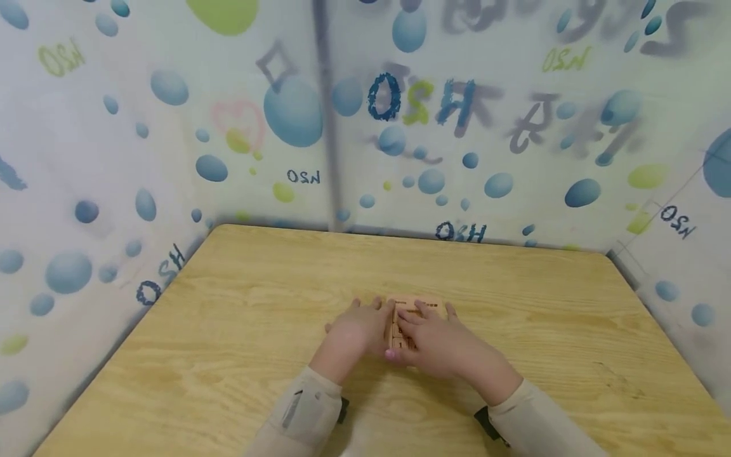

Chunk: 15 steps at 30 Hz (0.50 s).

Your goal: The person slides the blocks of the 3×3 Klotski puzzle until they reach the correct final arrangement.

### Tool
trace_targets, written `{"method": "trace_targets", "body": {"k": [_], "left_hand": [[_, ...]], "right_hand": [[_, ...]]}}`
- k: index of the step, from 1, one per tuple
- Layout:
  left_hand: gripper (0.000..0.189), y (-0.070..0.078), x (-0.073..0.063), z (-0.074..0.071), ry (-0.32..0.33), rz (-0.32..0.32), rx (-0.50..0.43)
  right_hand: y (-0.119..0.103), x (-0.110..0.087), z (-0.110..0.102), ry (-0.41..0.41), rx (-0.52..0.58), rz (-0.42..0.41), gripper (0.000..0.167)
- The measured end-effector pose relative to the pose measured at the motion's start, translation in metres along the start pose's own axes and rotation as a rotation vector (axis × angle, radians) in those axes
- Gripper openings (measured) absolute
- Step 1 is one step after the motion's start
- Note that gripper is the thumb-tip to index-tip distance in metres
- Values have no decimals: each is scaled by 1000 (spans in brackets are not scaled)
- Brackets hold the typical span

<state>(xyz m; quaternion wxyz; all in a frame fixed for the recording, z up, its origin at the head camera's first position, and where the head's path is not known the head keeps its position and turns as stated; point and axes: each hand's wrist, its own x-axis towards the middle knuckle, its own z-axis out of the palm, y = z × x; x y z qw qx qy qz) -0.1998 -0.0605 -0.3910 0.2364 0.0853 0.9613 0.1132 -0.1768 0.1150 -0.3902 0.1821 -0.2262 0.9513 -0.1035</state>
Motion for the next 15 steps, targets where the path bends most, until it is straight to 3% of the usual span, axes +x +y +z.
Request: {"method": "trace_targets", "body": {"k": [6,11,15], "left_hand": [[116,-1,-1,3,24,22,10],[109,0,-1,0,15,3,27],[104,-1,0,0,-5,-9,19]], "right_hand": [[5,-5,-3,4,-75,70,76],[-4,-6,-2,-29,-45,-27,74],[-5,5,1,-18,-52,-24,78]]}}
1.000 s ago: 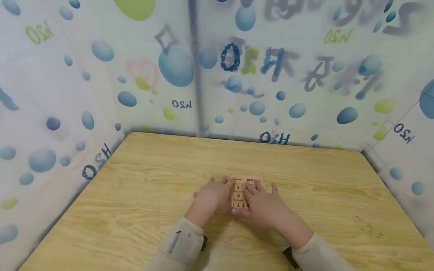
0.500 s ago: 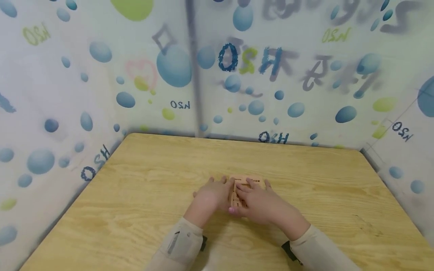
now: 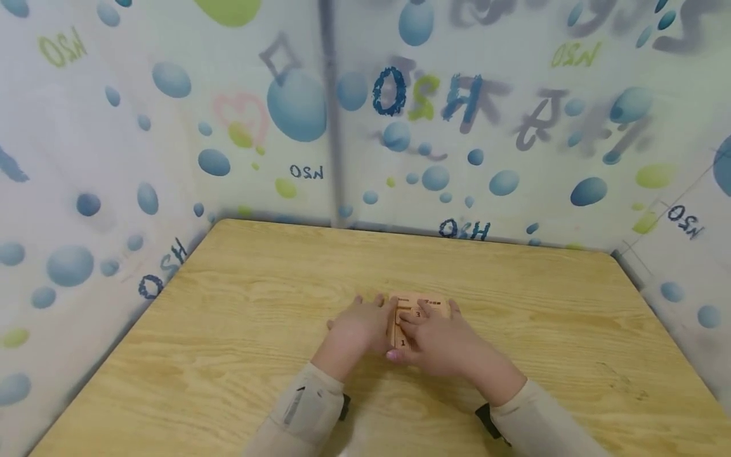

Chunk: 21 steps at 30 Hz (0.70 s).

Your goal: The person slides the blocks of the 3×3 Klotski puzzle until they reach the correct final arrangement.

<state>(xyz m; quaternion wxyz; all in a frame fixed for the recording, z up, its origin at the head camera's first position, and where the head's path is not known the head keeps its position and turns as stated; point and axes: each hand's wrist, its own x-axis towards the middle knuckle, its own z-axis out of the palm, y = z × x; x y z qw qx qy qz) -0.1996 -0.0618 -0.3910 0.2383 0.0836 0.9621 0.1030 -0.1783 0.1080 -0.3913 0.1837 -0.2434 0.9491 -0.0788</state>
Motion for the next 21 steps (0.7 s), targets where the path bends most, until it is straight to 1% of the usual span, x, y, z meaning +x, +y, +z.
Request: {"method": "trace_targets", "body": {"k": [3,6,8,10,13,15,17,21], "left_hand": [[105,-1,0,3,3,-1,-5],[110,0,0,6,30,16,3],[114,1,0,5,50,29,10],[116,1,0,3,61,28,13],[116,-1,1,2,55,15,2],[114,-3,2,3,51,12,0],[113,-3,3,4,45,15,0],[112,-2,3,5,40,14,-2]], "right_hand": [[5,3,1,10,-36,23,82],[7,-7,0,-7,-42,65,85],[4,-16,-1,-16,-45,85,85],[0,-20,-1,-4,-33,83,84],[-8,-17,1,1,-15,42,84],[-9,-12,2,3,8,27,82],[-7,-9,1,1,31,37,84],[3,-9,0,23,23,87,87]]}}
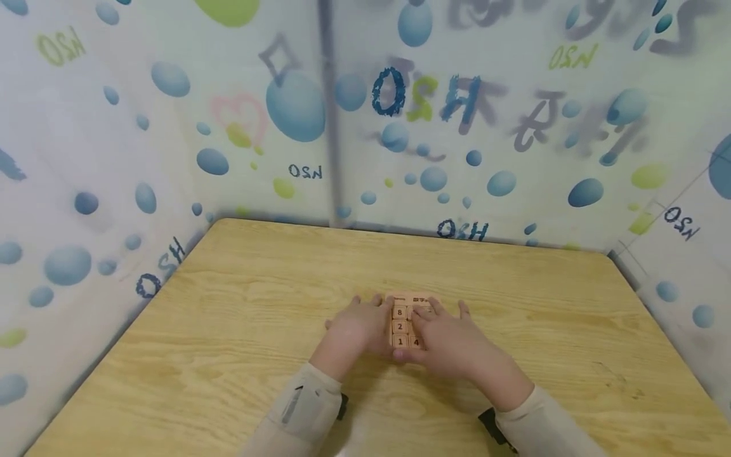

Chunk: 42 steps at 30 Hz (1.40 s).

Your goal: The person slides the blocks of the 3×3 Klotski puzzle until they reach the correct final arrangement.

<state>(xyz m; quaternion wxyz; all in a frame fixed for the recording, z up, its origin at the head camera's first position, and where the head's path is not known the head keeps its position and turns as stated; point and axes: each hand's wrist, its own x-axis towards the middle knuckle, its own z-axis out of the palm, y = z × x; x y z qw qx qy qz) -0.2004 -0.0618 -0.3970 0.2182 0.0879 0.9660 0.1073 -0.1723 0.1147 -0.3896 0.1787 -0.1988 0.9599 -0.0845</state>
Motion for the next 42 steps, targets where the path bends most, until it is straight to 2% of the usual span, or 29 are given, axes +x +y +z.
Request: {"method": "trace_targets", "body": {"k": [3,8,13,16,21,27,32,35,39,42], "left_hand": [[114,1,0,0,-2,-2,-3],[115,3,0,-2,-1,12,16],[111,2,1,-4,-31,-8,16],[110,1,0,-3,-36,-3,14],[118,1,-1,-3,-14,10,10],[118,1,-2,-4,-3,6,1],[117,3,-4,-6,-2,15,23],[115,4,-5,-6,-5,10,31],[113,4,-4,-6,-6,7,33],[109,3,-3,-6,-14,0,30]], "right_hand": [[3,-3,0,-11,-16,10,89],[0,-8,-4,-42,-12,11,81],[-1,6,-5,-26,-15,-59,80],[4,12,-4,-34,-38,-71,82],[13,4,-7,-13,-84,-34,82],[3,-7,-8,-80,-30,-63,81],[-1,-11,-7,-52,-40,-50,75],[-3,-11,-4,-37,-45,-73,74],[-7,-6,1,-16,-47,-119,72],[-9,2,3,-1,-51,-114,74]]}}
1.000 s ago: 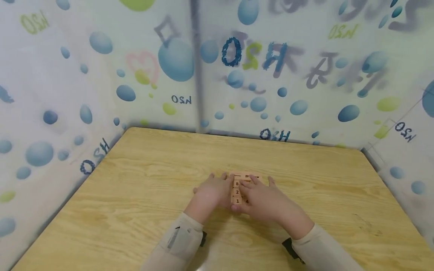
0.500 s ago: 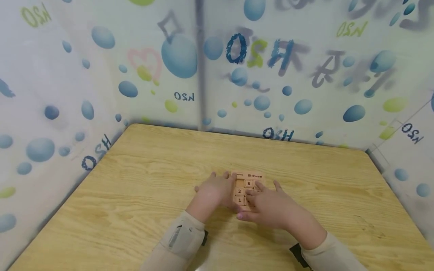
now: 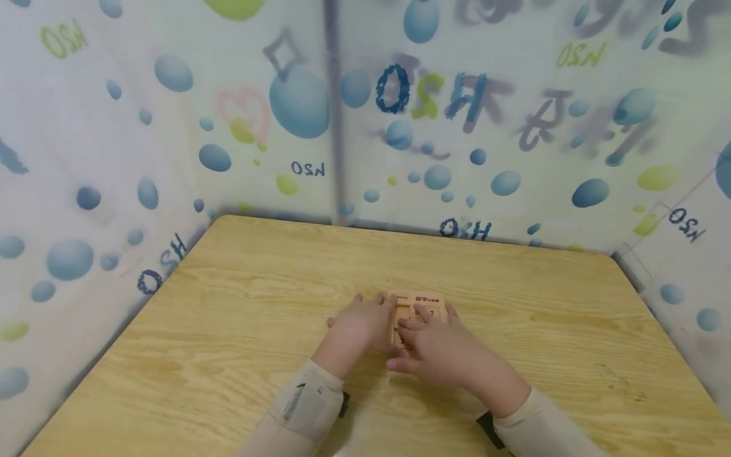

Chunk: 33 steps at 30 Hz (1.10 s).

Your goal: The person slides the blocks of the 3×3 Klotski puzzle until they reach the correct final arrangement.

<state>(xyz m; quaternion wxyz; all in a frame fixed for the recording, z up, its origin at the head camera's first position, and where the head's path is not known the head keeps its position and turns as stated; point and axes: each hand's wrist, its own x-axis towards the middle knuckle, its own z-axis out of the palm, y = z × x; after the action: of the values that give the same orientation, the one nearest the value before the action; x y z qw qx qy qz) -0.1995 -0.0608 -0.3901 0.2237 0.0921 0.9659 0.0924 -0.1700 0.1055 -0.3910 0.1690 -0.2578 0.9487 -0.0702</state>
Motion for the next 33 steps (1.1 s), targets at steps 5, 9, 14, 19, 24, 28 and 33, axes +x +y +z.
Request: {"method": "trace_targets", "body": {"k": [5,9,14,19,24,28,33], "left_hand": [[105,-4,2,4,-16,-15,-15],[108,-2,1,6,-4,-4,-13],[116,3,1,2,11,3,-22],[118,5,2,0,0,-1,-36],[117,4,2,0,5,4,-35],[117,3,2,1,9,4,-36],[117,1,2,2,8,-7,-22]], "right_hand": [[4,13,1,5,-26,20,81],[4,5,0,-28,-24,13,80],[-5,-20,-7,-46,-3,18,79],[-6,-29,-8,-27,-7,49,77],[-9,-28,-5,-27,16,22,76],[-12,-21,-2,-28,17,49,77],[-7,-8,0,-16,-10,69,80]]}}
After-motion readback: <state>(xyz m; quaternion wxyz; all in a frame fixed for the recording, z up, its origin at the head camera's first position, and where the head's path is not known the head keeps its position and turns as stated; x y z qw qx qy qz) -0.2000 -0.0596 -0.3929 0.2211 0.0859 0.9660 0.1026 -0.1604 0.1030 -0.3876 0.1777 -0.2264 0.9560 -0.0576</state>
